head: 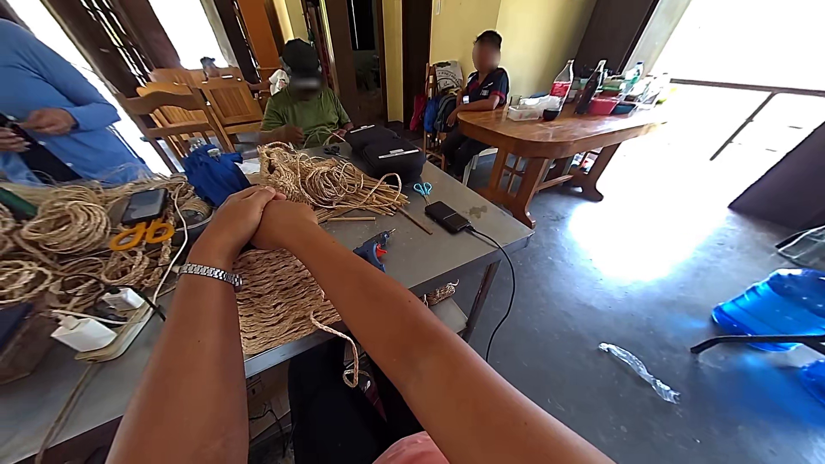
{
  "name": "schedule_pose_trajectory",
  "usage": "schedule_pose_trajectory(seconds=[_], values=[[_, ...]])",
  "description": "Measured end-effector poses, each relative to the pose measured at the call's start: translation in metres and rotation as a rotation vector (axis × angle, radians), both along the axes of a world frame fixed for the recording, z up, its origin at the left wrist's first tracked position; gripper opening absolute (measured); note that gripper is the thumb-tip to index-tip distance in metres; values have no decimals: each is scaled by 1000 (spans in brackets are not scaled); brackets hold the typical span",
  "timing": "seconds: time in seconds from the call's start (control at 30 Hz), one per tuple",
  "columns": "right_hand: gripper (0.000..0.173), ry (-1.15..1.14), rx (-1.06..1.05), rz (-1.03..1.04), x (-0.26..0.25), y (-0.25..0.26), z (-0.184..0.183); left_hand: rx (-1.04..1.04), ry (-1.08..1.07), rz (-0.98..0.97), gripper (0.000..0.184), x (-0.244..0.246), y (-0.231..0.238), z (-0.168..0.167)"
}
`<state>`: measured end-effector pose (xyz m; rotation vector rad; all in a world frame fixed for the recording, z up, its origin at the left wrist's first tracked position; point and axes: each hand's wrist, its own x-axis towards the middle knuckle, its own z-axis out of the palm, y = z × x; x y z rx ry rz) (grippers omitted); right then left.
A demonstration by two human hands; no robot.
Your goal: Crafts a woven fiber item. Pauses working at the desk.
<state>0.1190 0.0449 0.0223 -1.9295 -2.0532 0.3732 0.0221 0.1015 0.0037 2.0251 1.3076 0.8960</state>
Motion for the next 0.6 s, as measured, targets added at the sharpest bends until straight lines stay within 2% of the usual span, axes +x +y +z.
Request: schedule_pose_trajectory(seconds=[0.6], values=[[43, 13, 25, 9, -2, 4, -3, 9, 14, -8, 49, -2, 1, 1]])
